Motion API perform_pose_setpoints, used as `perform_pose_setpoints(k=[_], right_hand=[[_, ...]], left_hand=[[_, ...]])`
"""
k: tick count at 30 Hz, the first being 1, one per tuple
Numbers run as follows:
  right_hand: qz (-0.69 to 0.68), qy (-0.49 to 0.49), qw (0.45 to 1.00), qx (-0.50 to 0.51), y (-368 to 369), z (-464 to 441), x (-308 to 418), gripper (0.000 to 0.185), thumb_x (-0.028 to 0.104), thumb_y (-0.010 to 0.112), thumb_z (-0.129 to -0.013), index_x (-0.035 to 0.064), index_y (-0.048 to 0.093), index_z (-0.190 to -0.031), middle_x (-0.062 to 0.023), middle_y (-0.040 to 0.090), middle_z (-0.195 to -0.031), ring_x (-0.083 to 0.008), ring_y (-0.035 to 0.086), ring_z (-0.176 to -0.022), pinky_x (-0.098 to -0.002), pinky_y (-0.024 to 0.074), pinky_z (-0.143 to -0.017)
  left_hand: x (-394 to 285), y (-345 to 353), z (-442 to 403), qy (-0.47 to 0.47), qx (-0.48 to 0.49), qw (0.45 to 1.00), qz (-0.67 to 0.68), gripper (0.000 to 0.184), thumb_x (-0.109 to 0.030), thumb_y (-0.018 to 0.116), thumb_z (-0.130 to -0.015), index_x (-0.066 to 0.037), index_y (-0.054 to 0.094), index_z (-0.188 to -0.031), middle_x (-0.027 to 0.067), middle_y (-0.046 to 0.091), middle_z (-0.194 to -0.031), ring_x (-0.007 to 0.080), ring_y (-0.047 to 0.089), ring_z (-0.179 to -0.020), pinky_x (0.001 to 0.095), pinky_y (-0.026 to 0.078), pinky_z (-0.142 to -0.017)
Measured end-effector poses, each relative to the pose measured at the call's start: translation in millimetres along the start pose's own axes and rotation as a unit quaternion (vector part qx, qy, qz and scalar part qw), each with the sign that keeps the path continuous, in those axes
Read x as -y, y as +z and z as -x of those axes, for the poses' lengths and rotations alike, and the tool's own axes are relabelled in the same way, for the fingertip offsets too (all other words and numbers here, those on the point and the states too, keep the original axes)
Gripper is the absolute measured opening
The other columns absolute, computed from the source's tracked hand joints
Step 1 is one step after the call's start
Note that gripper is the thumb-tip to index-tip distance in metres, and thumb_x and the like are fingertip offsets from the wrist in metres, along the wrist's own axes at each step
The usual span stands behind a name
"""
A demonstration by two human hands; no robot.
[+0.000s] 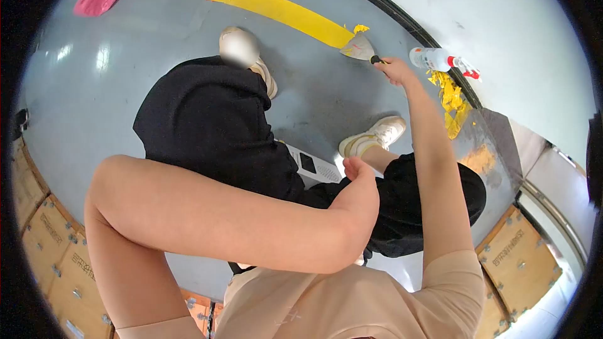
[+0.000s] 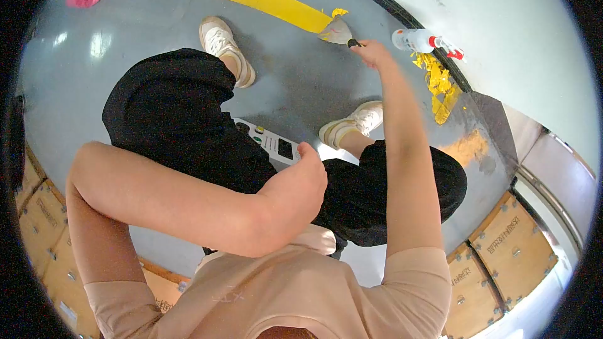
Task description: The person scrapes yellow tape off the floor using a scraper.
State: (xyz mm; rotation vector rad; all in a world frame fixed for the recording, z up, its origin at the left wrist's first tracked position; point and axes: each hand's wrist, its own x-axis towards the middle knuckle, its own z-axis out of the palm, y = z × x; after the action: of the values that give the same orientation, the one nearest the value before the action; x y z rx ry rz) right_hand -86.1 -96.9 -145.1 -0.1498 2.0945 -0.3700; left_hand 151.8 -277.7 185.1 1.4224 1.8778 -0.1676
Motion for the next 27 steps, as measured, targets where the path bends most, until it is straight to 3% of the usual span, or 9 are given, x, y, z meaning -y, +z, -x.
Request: perform_pose_setpoints(k=[4, 10, 13, 16, 19, 25, 27], right_hand=[[0.027, -0.040, 0.999, 0.006, -9.7, -0.1, 2.0, 0.039, 0.043, 0.060, -0.080, 0.0209, 0.061, -0.112, 0.0006, 0.048, -0.056, -0.0108, 0.045, -0.043, -0.0274, 0.0346, -0.037], [0.056, 0.038, 0.996, 0.055, -39.6, 1.7, -40.9, 0.039, 0.043, 0.060, -0.080, 0.0175, 0.061, -0.110, 0.0013, 0.047, -0.053, -0.0099, 0.043, -0.040, -0.0266, 0.0330, -0.036], [0.013, -0.047, 0.998, 0.044, -28.8, -8.1, -25.2, 0.038, 0.042, 0.061, -0.079, 0.0165, 0.061, -0.108, 0.0007, 0.047, -0.053, -0.0100, 0.042, -0.039, -0.0267, 0.0329, -0.036], [0.024, -0.017, 0.999, 0.027, -15.0, -6.7, 7.9, 0.037, 0.041, 0.062, -0.079, 0.0154, 0.062, -0.106, 0.0001, 0.048, -0.053, -0.0103, 0.043, -0.039, -0.0268, 0.0333, -0.036], [0.069, -0.081, 0.994, 0.008, -21.1, -20.2, -10.6, 0.036, 0.040, 0.062, -0.079, 0.0142, 0.063, -0.103, -0.0004, 0.048, -0.054, -0.0109, 0.044, -0.039, -0.0271, 0.0333, -0.035], [0.048, 0.026, 0.998, 0.025, -40.6, 1.5, -39.4, 0.034, 0.039, 0.062, -0.079, 0.0137, 0.063, -0.101, -0.0003, 0.049, -0.054, -0.0119, 0.047, -0.043, -0.0302, 0.0368, -0.040], [0.025, -0.075, 0.997, 0.019, -30.0, -16.9, -32.0, 0.034, 0.040, 0.061, -0.079, 0.0133, 0.063, -0.100, -0.0007, 0.049, -0.054, -0.0123, 0.048, -0.045, -0.0306, 0.0375, -0.042]], left_hand=[[2.0, -3.8, -1.3, -0.009, -0.009, 1.000, -0.006, 0.042, -0.028, 0.050, -0.083, -0.004, 0.057, -0.116, 0.0160, 0.054, -0.119, 0.0291, 0.050, -0.111, 0.0478, 0.036, -0.095], [3.9, -1.3, -2.6, 0.001, 0.004, 1.000, 0.011, 0.040, -0.027, 0.050, -0.083, -0.005, 0.058, -0.115, 0.0157, 0.056, -0.116, 0.0294, 0.051, -0.109, 0.0477, 0.036, -0.094], [3.0, 2.4, -5.6, -0.011, 0.006, 1.000, 0.016, 0.039, -0.026, 0.049, -0.083, -0.005, 0.059, -0.114, 0.0155, 0.056, -0.115, 0.0295, 0.051, -0.108, 0.0476, 0.036, -0.094], [1.1, 3.5, -8.5, -0.026, -0.002, 1.000, 0.009, 0.038, -0.025, 0.049, -0.083, -0.004, 0.059, -0.114, 0.0156, 0.056, -0.115, 0.0296, 0.050, -0.109, 0.0477, 0.036, -0.094], [2.5, 0.5, -5.9, -0.032, -0.019, 0.999, 0.004, 0.038, -0.025, 0.049, -0.084, -0.005, 0.059, -0.114, 0.0157, 0.056, -0.115, 0.0298, 0.050, -0.110, 0.0476, 0.035, -0.095], [3.7, 3.3, -2.3, -0.001, 0.007, 1.000, 0.017, 0.038, -0.026, 0.049, -0.083, -0.005, 0.059, -0.114, 0.0150, 0.056, -0.115, 0.0293, 0.050, -0.110, 0.0469, 0.036, -0.094], [2.4, 5.7, -3.5, -0.009, 0.004, 1.000, 0.015, 0.038, -0.026, 0.050, -0.083, -0.005, 0.059, -0.114, 0.0155, 0.056, -0.115, 0.0295, 0.050, -0.109, 0.0467, 0.036, -0.094]])
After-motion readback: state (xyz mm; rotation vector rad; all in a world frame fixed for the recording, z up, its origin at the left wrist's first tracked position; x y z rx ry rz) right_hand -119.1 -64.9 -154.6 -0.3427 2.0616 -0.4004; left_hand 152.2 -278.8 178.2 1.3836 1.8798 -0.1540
